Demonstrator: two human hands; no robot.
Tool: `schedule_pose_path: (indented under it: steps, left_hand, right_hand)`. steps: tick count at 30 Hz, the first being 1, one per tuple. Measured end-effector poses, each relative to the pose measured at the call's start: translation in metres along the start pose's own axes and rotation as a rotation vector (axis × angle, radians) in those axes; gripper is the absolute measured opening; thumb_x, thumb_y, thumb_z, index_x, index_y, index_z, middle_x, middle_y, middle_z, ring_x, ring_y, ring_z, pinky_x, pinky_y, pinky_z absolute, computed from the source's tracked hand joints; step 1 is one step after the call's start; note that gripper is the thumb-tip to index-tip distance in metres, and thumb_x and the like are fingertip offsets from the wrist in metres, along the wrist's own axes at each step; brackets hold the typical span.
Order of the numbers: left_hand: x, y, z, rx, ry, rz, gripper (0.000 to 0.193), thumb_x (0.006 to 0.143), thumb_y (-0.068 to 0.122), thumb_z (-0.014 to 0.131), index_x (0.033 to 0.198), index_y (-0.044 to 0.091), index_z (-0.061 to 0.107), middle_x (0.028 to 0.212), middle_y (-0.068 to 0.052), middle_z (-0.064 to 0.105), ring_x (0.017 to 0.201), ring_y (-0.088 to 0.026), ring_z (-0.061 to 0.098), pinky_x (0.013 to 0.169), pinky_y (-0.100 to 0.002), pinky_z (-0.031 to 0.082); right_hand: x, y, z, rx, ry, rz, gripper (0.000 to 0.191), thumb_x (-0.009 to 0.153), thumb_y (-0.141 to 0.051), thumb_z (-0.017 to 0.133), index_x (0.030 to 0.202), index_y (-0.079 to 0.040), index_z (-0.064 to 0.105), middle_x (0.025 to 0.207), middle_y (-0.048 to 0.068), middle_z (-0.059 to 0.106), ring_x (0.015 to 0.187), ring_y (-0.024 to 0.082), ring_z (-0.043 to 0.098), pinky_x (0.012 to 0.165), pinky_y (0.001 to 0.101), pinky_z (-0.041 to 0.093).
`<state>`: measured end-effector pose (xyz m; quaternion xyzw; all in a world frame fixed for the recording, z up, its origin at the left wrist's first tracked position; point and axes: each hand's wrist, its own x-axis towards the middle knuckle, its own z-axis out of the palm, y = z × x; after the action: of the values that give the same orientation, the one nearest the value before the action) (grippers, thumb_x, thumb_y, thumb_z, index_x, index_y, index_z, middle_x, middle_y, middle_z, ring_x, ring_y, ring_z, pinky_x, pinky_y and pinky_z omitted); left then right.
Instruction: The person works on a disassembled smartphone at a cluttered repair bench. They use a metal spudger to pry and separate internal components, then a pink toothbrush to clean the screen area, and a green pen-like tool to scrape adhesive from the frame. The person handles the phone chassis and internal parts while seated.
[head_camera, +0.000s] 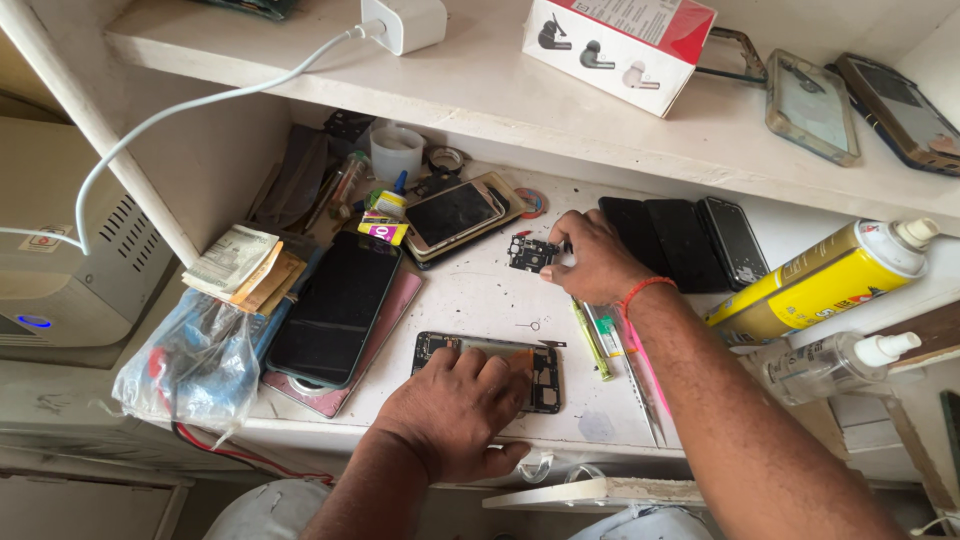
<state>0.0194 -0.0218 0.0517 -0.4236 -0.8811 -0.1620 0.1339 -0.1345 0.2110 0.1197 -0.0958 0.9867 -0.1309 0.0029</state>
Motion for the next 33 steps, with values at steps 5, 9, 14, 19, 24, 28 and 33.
schedule_pose_path:
  steps: [5, 9, 14, 19, 24, 28, 33]
  left_hand:
    - [0.000, -0.001, 0.000, 0.018, -0.007, 0.020, 0.068, 0.086, 0.060, 0.063, 0.126, 0.005, 0.066, 0.106, -0.012, 0.057, 0.096, -0.031, 0.058, 0.079, -0.046, 0.047]
    - [0.000, 0.000, -0.001, 0.003, -0.028, 0.007, 0.067, 0.085, 0.060, 0.063, 0.126, 0.006, 0.066, 0.106, -0.012, 0.057, 0.098, -0.031, 0.058, 0.079, -0.046, 0.047]
    - [0.000, 0.001, -0.002, -0.001, -0.011, 0.006, 0.069, 0.085, 0.059, 0.064, 0.128, 0.005, 0.064, 0.106, -0.012, 0.057, 0.097, -0.031, 0.058, 0.079, -0.046, 0.047]
    - [0.000, 0.002, -0.002, -0.004, -0.027, -0.006, 0.070, 0.085, 0.059, 0.064, 0.130, 0.006, 0.062, 0.109, -0.012, 0.057, 0.099, -0.032, 0.058, 0.081, -0.047, 0.047]
    - [0.001, 0.002, -0.001, -0.016, -0.058, -0.025, 0.069, 0.085, 0.060, 0.063, 0.131, 0.007, 0.062, 0.110, -0.012, 0.056, 0.100, -0.032, 0.057, 0.082, -0.047, 0.046]
    - [0.001, 0.001, 0.000, -0.004, -0.060, -0.015, 0.068, 0.086, 0.060, 0.062, 0.129, 0.007, 0.061, 0.109, -0.011, 0.056, 0.101, -0.031, 0.057, 0.086, -0.046, 0.045]
    - [-0.001, 0.002, -0.001, 0.015, -0.017, 0.000, 0.068, 0.087, 0.059, 0.063, 0.127, 0.005, 0.061, 0.108, -0.012, 0.056, 0.099, -0.031, 0.057, 0.081, -0.046, 0.046]
  right_hand:
    - [-0.001, 0.019, 0.008, 0.275, 0.063, -0.061, 0.025, 0.085, -0.008, 0.080, 0.100, -0.003, 0.061, 0.089, 0.010, 0.070, 0.083, 0.018, 0.069, 0.075, 0.0335, 0.057]
    - [-0.005, 0.028, 0.008, 0.459, 0.058, -0.090, 0.017, 0.086, -0.004, 0.077, 0.095, -0.001, 0.062, 0.083, 0.004, 0.069, 0.074, 0.008, 0.065, 0.063, 0.0264, 0.055]
    - [-0.020, 0.030, 0.007, 0.548, 0.099, -0.111, 0.014, 0.088, -0.004, 0.076, 0.094, -0.002, 0.064, 0.080, 0.001, 0.066, 0.071, 0.004, 0.059, 0.059, 0.0244, 0.050]
    - [-0.042, 0.028, 0.017, 0.466, 0.127, -0.023, 0.013, 0.089, -0.003, 0.077, 0.094, -0.003, 0.065, 0.073, 0.004, 0.064, 0.063, 0.006, 0.054, 0.054, 0.0252, 0.044]
    - [-0.044, 0.032, 0.018, 0.647, 0.299, -0.145, 0.015, 0.089, -0.002, 0.077, 0.098, -0.003, 0.064, 0.081, 0.001, 0.068, 0.070, 0.003, 0.060, 0.059, 0.0207, 0.049]
    - [-0.044, 0.035, 0.008, 0.979, 0.166, 0.102, 0.016, 0.089, 0.000, 0.074, 0.102, -0.002, 0.065, 0.084, 0.003, 0.070, 0.069, 0.008, 0.062, 0.058, 0.0236, 0.047]
    - [-0.060, 0.026, 0.000, 1.204, 0.070, 0.198, 0.022, 0.089, -0.002, 0.071, 0.110, -0.001, 0.066, 0.087, 0.006, 0.072, 0.071, 0.012, 0.068, 0.060, 0.0260, 0.052]
